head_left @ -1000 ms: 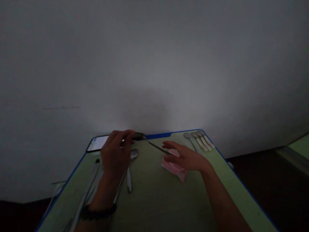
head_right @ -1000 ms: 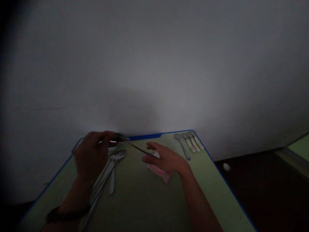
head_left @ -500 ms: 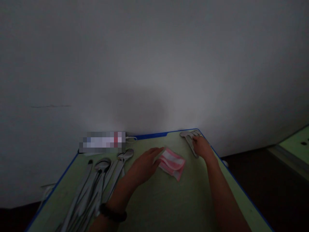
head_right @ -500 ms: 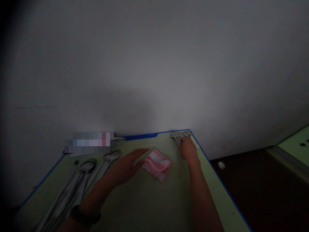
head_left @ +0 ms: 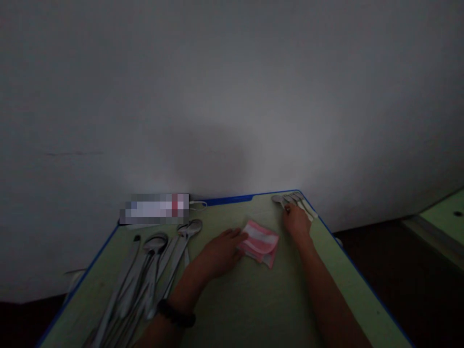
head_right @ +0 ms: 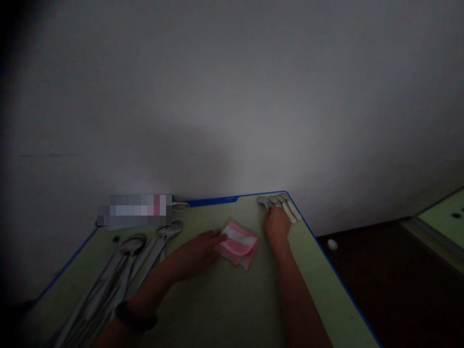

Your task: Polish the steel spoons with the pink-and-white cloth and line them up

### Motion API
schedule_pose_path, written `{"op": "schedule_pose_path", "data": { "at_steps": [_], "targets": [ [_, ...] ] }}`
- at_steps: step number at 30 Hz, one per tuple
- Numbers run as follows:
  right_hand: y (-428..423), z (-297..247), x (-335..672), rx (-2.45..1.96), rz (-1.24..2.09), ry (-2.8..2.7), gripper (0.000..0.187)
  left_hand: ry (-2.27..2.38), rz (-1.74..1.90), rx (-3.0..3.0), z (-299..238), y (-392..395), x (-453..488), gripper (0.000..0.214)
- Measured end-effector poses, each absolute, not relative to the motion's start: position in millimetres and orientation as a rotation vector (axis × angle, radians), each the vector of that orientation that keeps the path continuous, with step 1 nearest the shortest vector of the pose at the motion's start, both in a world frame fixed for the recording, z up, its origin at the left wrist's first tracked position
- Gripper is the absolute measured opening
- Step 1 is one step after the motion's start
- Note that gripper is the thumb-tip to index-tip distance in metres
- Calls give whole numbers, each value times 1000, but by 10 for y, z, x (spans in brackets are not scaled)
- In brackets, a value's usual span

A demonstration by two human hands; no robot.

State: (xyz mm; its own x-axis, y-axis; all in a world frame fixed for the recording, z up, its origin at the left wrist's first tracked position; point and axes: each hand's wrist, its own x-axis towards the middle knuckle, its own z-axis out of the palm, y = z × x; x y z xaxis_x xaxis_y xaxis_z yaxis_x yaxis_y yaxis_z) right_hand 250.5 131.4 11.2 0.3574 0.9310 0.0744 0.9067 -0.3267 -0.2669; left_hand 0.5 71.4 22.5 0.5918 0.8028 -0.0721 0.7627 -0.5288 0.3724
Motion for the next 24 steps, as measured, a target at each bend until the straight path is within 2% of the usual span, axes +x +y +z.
{"op": "schedule_pose_path", "data": {
  "at_steps": [24],
  "targets": [
    [1349,44,2443,-2226,152,-1699,28,1260,104,2442,296,693,31,47]
  ]
}}
